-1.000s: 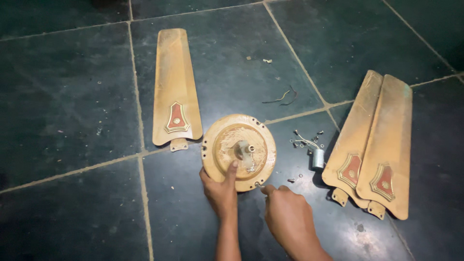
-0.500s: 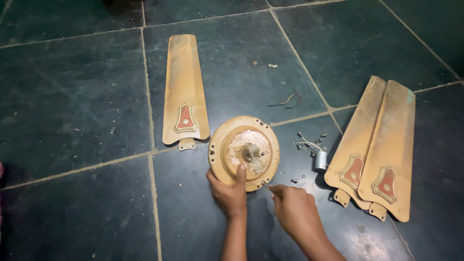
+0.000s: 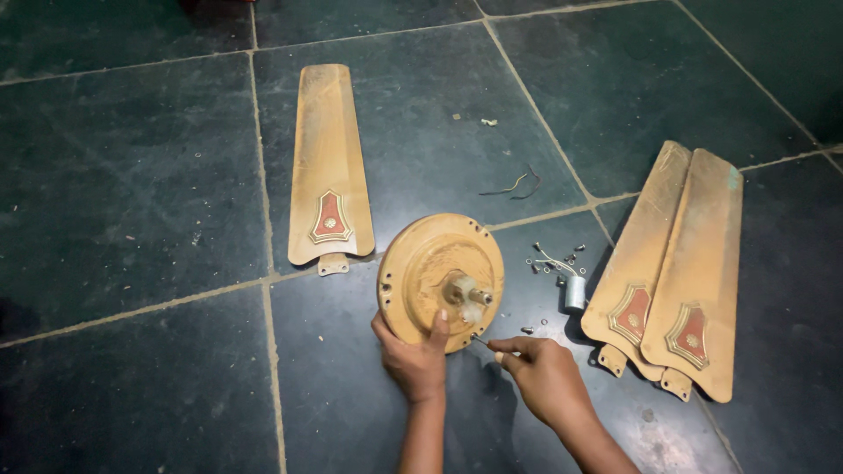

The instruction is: The person assembles an electric fan by attaching a fan blade to the central hub using a screwdriver. They insert screws and tighten them to secure the blade in place.

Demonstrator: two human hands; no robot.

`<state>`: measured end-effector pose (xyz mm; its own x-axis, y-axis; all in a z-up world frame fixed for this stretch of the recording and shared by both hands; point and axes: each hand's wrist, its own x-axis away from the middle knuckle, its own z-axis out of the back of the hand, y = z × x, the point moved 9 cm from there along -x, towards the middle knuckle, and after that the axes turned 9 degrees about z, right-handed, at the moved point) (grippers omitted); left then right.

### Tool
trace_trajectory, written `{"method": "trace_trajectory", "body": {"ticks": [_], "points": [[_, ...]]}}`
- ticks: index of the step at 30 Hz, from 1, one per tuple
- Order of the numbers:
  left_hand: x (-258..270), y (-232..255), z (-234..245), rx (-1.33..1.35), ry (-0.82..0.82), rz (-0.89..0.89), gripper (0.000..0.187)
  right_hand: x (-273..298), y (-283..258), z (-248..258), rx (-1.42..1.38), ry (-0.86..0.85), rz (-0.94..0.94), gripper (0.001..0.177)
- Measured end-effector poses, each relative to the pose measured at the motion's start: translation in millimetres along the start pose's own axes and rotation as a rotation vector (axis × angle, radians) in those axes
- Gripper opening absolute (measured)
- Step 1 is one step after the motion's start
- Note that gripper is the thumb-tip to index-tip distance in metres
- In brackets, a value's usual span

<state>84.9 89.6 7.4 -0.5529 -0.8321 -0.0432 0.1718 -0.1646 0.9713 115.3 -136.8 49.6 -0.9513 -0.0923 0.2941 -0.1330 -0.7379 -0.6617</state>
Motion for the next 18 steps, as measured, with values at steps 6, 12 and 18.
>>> {"method": "trace_trajectory", "body": {"ticks": [6, 12, 18], "points": [[0.6, -1.5, -2.6, 0.041, -0.038, 0.027, 0.083, -3.7, 14.2, -3.7, -0.088, -0.011, -0.004, 0.031], [0.8, -5.0, -2.1, 0.021, -0.022, 0.041, 0.086, -10.8, 30.9, -12.8, -0.255, 0.003, -0.012, 0.03], [-5.3, -8.8, -2.4, -0.035, 0.03, 0.032, 0.082, -4.0, 1.6, -0.1, -0.102, 0.017, 0.09, 0.027]]}}
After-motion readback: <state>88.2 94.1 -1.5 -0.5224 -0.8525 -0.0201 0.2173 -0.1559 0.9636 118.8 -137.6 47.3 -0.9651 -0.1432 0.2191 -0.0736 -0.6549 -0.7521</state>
